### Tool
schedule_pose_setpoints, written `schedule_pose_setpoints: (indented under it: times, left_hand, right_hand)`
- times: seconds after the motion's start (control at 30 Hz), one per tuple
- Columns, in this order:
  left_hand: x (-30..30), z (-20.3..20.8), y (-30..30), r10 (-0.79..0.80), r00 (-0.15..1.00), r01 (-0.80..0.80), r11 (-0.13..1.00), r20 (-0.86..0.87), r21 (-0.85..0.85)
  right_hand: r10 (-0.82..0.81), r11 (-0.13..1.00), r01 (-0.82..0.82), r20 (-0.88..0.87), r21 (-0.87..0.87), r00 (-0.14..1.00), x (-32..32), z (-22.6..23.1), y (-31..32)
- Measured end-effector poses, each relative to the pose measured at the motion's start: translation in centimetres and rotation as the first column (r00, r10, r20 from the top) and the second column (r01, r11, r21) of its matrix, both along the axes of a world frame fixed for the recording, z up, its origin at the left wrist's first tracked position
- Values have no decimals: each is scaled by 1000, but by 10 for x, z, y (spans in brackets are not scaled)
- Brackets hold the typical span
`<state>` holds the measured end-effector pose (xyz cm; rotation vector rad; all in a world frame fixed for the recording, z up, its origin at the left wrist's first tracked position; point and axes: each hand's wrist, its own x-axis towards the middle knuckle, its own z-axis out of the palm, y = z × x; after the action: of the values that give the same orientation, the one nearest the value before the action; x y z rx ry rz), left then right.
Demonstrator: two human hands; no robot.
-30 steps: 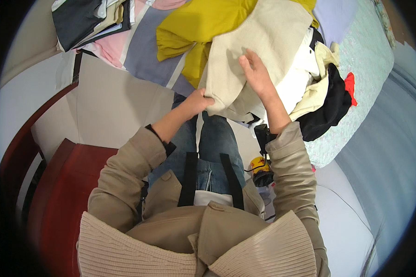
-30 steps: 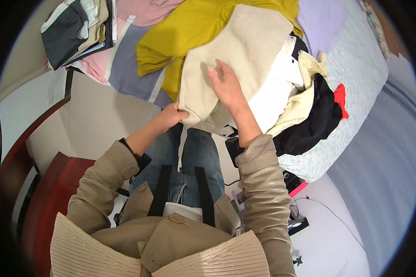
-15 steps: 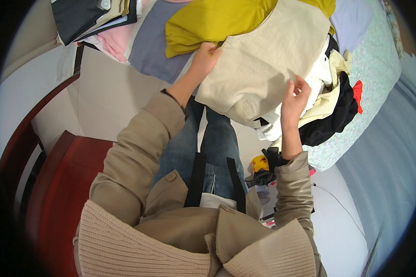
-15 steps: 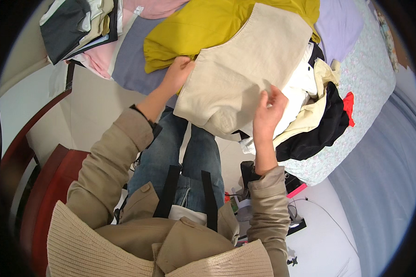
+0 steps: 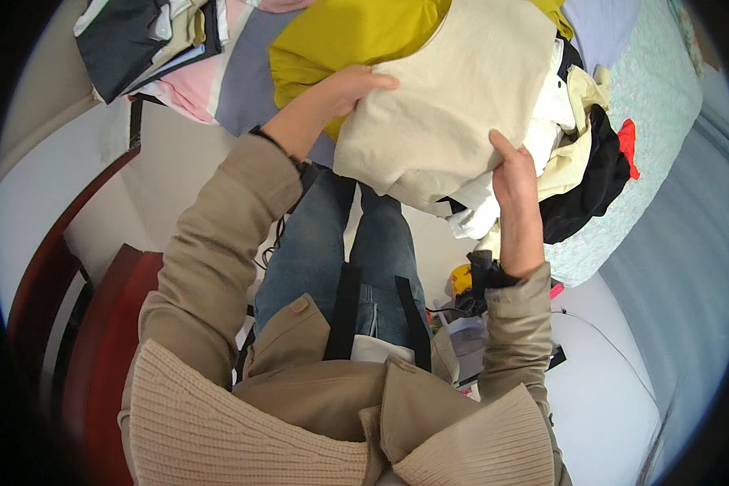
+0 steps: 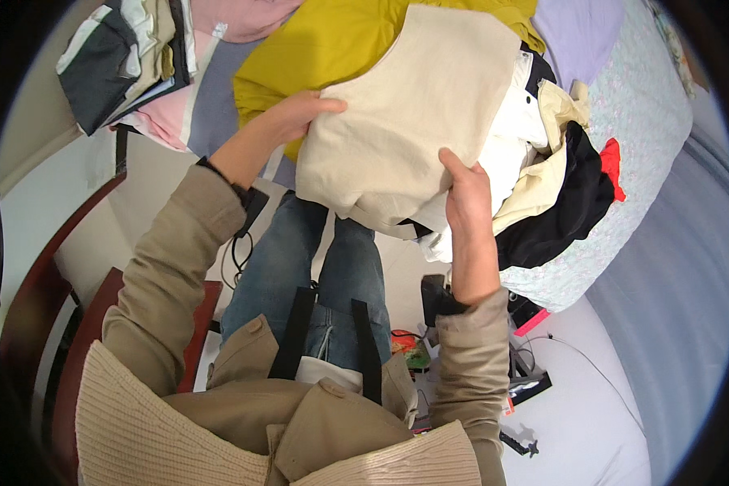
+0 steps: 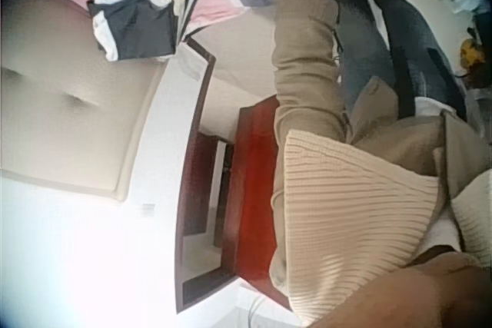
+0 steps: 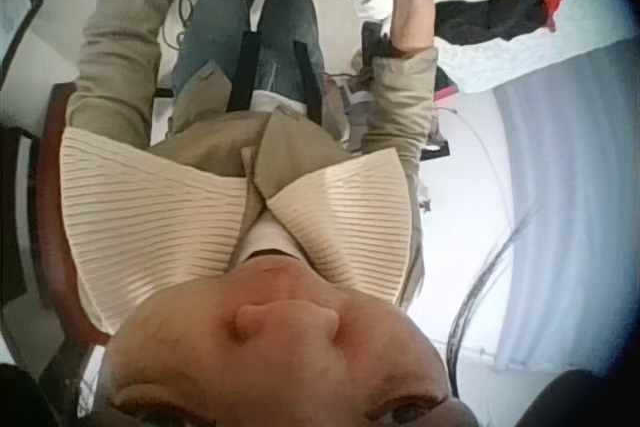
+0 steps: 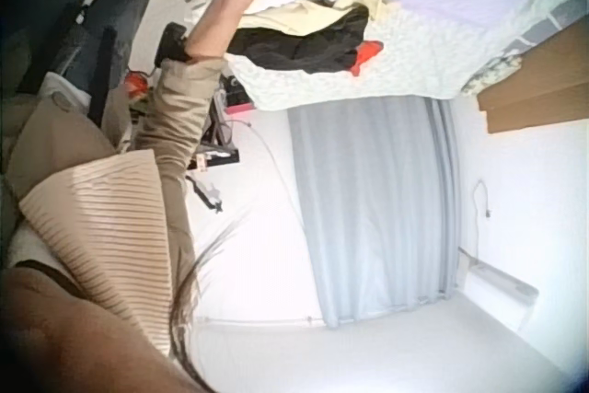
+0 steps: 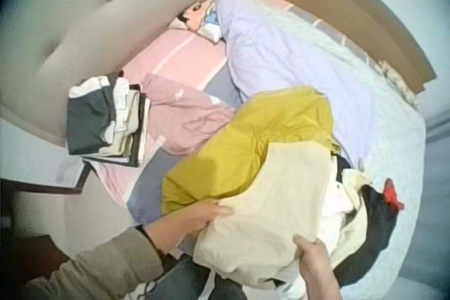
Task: The person folds several garments on a bed, including a beige short-sleeved top, a cream zip-up hoodie, a white puffer jacket, and a black jacket. Each item is smoothed, folded, and placed into a growing stack on the bed.
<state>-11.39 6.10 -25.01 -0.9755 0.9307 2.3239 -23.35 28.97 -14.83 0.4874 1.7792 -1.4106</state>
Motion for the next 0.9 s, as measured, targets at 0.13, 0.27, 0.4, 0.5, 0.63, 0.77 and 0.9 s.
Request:
schedule_pose_setpoints:
  times: [0.13,0.27,0.4,0.5,0.63,0.77,0.9]
  left_hand:
    - [2,74,-8,21,998,-22,1000,-59,-22]
    - [-36,156,-17,70,967,-98,990,-247,-104]
    - [-74,235,-23,41,823,-209,950,-567,-234]
    - [-78,261,-17,-81,712,-301,862,-697,-408]
    - [-49,208,12,-134,815,-264,780,-563,-567]
    - [-5,92,62,-348,832,-62,716,-433,-695]
    - [38,17,103,-752,648,323,414,-120,-851]
  right_hand:
    - [-79,982,77,-2,-173,997,-9,54,6]
    - [2,958,-67,-226,-280,974,-48,120,6]
    - [-46,928,-151,-506,-341,861,-87,204,17]
    - [-5,925,-237,-634,-296,773,-85,232,40]
    - [117,971,-217,-589,-102,799,-64,185,82]
    - [332,933,-270,-284,237,899,-24,71,124]
    - [372,879,-301,-135,371,918,10,-15,156]
